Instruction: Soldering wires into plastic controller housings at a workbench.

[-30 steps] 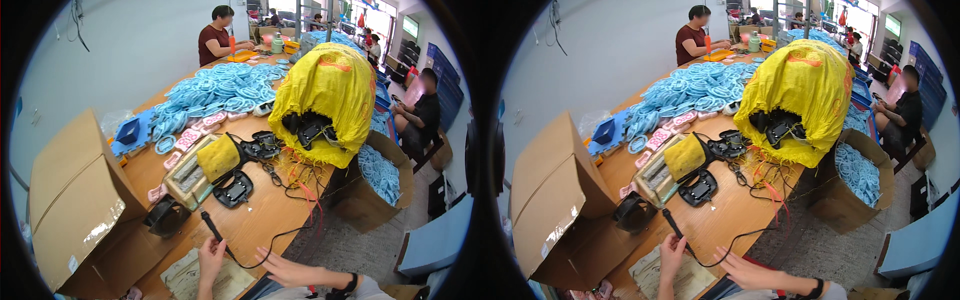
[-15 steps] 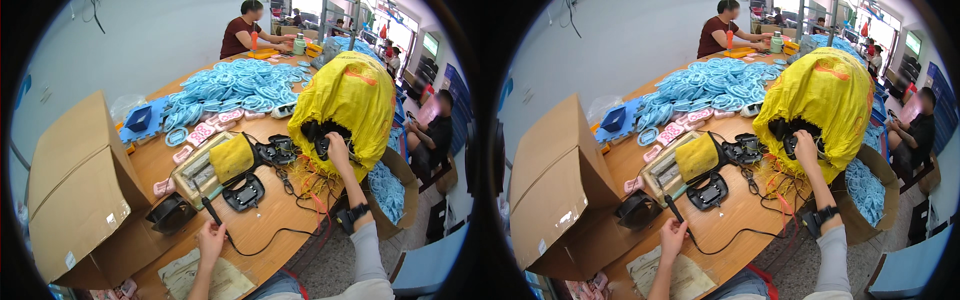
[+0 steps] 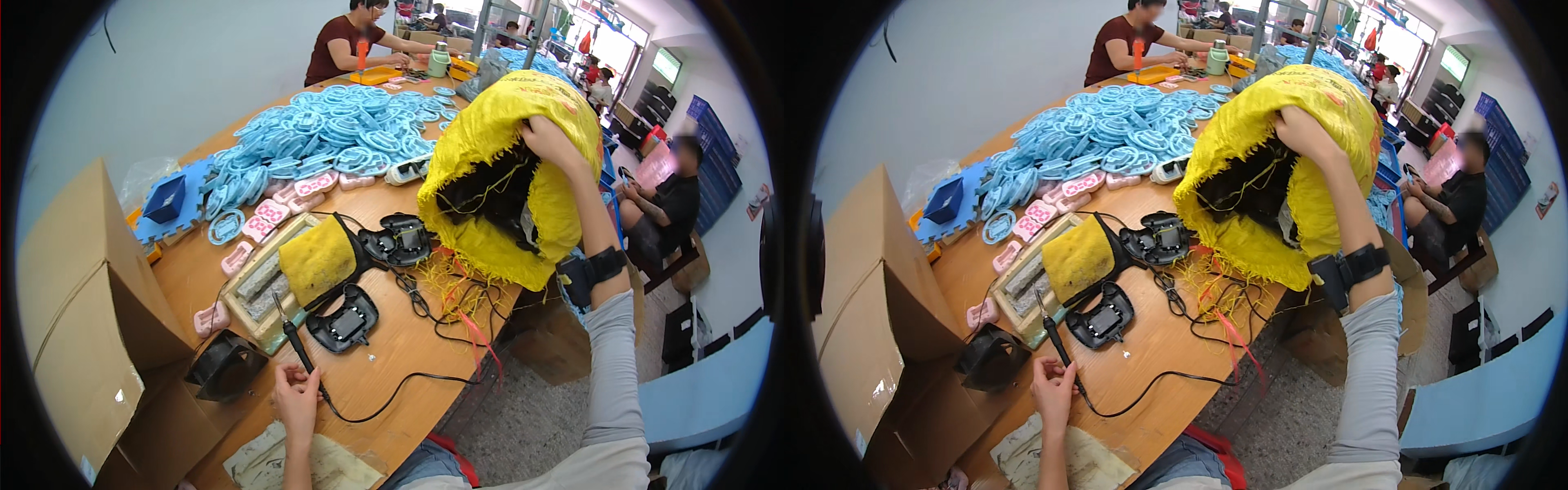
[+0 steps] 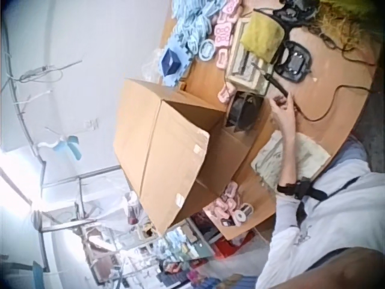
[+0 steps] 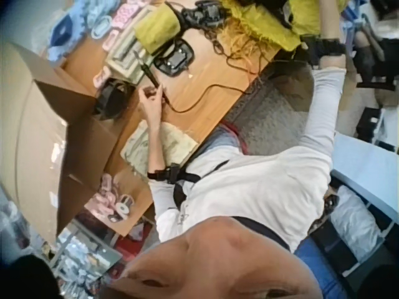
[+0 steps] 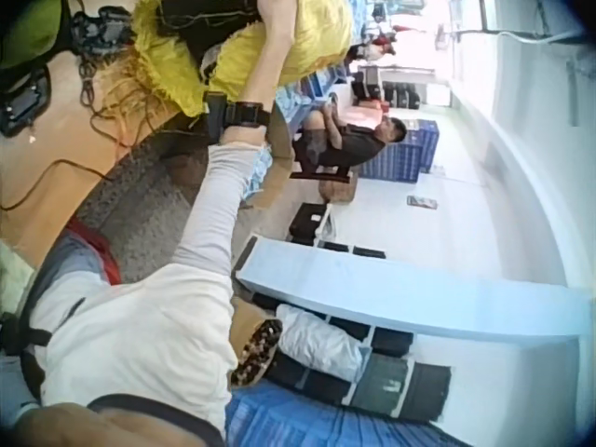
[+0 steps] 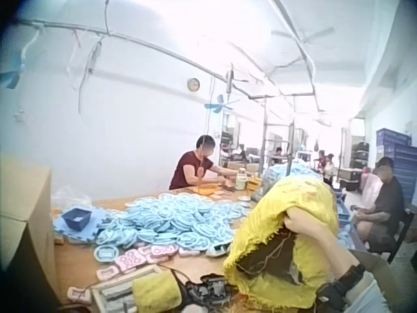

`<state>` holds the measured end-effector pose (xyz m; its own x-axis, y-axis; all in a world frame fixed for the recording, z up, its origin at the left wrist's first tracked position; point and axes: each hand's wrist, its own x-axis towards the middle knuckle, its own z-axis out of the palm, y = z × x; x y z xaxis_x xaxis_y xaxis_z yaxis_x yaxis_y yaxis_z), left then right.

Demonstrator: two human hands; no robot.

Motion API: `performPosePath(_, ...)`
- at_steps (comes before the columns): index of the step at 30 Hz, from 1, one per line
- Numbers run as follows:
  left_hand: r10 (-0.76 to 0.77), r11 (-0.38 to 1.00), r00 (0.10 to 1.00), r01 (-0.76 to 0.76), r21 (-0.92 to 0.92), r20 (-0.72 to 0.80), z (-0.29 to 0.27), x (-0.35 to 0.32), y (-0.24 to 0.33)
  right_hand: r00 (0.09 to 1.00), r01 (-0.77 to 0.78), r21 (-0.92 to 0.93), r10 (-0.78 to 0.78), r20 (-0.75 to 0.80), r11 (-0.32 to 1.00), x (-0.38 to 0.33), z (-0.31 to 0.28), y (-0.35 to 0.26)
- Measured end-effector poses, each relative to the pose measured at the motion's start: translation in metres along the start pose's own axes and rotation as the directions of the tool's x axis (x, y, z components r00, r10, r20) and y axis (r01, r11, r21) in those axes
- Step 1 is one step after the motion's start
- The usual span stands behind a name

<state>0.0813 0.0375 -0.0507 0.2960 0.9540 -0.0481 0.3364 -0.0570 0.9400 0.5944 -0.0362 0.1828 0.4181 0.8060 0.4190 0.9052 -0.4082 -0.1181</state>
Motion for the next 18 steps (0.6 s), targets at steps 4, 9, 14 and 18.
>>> performPosePath(4,0.016,1.0,0.999,-0.016,-0.004,0.03,-0.002,-0.001,0.002,0.865,0.064,-0.319,0.107,0.491,0.945,-0.011,-0.001,-0.028)
performPosePath(9,0.01,1.0,0.997,-0.011,0.013,0.077,-0.003,0.0,0.001,0.703,0.049,-0.228,0.128,0.699,0.972,-0.056,0.052,-0.04)
performPosePath(14,0.074,0.997,0.991,-0.074,-0.001,0.116,-0.003,0.002,0.004,0.776,0.166,-0.071,-0.086,0.625,0.984,-0.072,0.096,-0.052)
performPosePath(18,0.075,0.996,0.995,-0.073,-0.047,0.062,-0.001,-0.001,0.006,0.906,0.199,-0.114,-0.139,0.399,0.973,-0.071,0.125,-0.065)
